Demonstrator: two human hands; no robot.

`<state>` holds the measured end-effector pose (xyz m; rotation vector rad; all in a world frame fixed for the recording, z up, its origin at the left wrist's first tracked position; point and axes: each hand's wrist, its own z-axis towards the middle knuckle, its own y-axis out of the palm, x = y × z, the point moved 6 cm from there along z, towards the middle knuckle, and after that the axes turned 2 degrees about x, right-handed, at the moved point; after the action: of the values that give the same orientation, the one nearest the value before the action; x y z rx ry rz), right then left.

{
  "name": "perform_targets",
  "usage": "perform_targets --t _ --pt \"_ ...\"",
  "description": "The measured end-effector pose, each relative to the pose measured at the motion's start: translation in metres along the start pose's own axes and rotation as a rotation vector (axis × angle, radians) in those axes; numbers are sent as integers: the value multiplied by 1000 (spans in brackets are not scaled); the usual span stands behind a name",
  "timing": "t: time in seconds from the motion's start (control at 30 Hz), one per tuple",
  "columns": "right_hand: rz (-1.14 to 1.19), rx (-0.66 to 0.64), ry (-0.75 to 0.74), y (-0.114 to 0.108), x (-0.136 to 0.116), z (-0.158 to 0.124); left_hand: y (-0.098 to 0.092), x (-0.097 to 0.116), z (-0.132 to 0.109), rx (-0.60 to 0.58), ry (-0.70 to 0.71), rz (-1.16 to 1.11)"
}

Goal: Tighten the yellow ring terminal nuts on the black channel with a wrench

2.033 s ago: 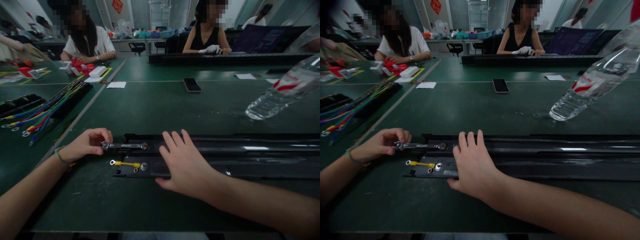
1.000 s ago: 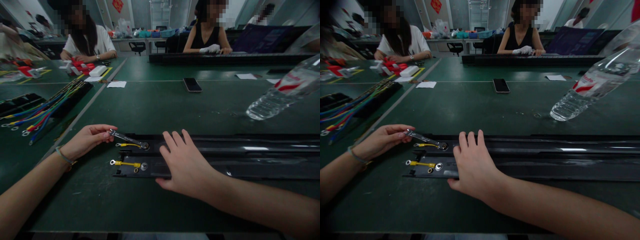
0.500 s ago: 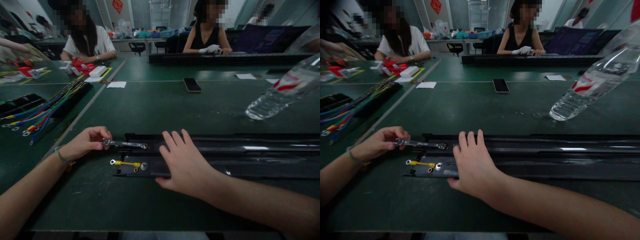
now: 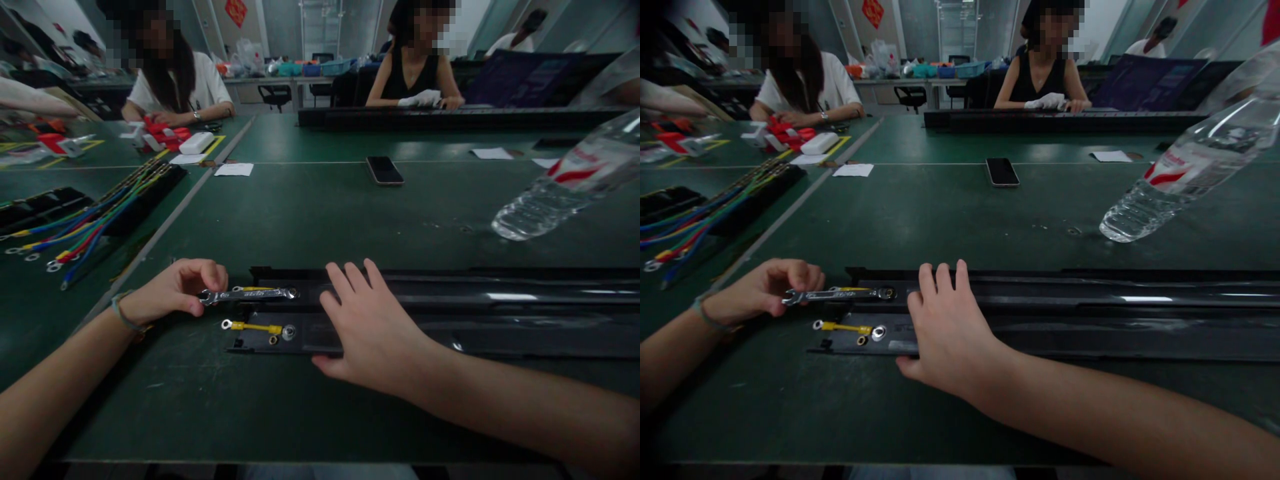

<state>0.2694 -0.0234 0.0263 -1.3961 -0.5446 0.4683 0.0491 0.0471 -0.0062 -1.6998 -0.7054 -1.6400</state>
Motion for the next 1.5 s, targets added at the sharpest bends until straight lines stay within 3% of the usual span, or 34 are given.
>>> perform_targets --t 0.23,0.47,0.57,0.87,1.23,1.37,1.5 --pt "11 -4 -8 0 0 1 -6 -2 0 80 19 -8" --pt "14 14 -2 -2 0 0 -30 -8 -6 418 -42 129" --pt "4 17 1 -1 0 1 -33 -9 -6 486 -94 201" --pt "-1 8 -6 -1 -1 0 -32 -6 -3 479 -107 327" --pt "8 12 -1 -2 0 0 -34 -9 -3 461 -113 274" --pt "12 8 -8 -1 0 1 -30 -8 -2 386 -29 142" --pt "10 13 -3 -1 0 0 -20 -4 1 208 69 61"
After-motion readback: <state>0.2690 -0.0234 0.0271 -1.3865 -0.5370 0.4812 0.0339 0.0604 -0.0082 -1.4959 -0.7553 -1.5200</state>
